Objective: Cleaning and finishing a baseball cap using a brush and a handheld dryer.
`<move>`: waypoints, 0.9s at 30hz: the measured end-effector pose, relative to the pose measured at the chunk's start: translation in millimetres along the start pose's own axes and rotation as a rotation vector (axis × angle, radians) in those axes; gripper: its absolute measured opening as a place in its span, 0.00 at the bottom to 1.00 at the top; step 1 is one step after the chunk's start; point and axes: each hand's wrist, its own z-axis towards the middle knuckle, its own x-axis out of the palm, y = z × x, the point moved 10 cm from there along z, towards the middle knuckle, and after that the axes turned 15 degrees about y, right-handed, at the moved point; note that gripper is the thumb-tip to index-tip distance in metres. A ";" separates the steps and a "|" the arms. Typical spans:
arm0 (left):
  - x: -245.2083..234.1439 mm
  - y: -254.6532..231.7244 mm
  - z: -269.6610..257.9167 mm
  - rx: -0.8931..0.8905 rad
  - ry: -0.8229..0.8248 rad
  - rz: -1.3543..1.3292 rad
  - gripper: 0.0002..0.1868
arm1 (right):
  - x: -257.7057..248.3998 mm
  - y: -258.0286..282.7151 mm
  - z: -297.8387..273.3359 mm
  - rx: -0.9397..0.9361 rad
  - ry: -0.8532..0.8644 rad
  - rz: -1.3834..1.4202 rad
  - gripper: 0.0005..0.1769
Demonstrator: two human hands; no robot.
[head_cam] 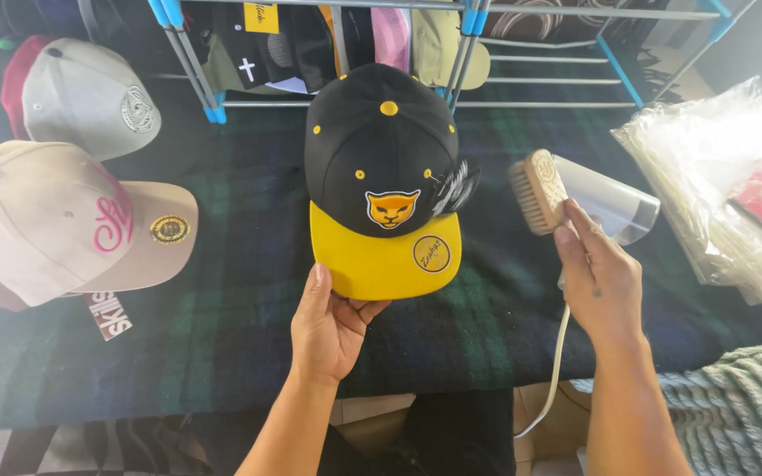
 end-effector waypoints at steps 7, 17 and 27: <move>27.3 -84.6 -23.5 0.514 -0.192 0.977 0.32 | 10.2 65.6 9.9 -0.160 -0.041 0.231 0.21; 31.1 -74.5 -0.6 0.292 -0.118 0.789 0.29 | 40.3 180.1 34.3 -0.547 -0.074 -0.122 0.15; -28.6 -53.2 18.1 0.248 -0.036 0.249 0.29 | 57.4 215.0 15.9 -0.665 0.329 -0.293 0.13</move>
